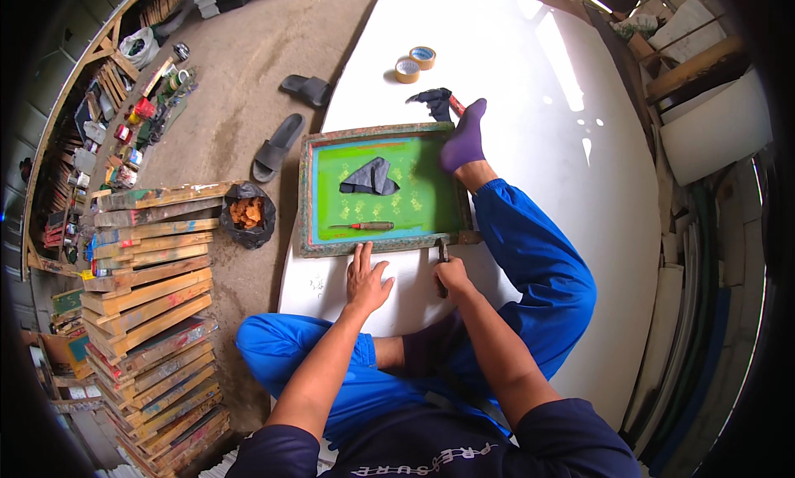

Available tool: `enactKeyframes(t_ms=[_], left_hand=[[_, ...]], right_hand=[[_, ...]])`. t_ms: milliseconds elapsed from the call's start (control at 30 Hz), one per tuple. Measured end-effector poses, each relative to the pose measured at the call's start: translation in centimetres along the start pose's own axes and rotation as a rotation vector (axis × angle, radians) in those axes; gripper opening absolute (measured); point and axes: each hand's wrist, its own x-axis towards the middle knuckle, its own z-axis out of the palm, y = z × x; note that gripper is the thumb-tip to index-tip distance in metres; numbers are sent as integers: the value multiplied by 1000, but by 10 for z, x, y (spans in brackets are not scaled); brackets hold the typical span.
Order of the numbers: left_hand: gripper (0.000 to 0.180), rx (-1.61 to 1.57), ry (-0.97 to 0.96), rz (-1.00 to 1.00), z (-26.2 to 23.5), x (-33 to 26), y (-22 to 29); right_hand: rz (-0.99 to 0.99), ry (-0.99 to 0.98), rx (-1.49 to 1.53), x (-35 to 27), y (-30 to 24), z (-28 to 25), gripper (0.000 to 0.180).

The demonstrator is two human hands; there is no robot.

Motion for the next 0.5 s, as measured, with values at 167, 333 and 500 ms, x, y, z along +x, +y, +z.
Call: enactKeyframes(t_ms=[167,333,500], left_hand=[[41,-79,16,5,-9,2,-3],[34,-341,168,-13,-9,-3,-16],[18,-477,247,-85,-29,-24,-23]], right_hand=[[-75,-129,101,-3,4,-1,12],[-136,-353,-176,-38,0,34,14],[-55,-556,-204,-62,23,86,16]])
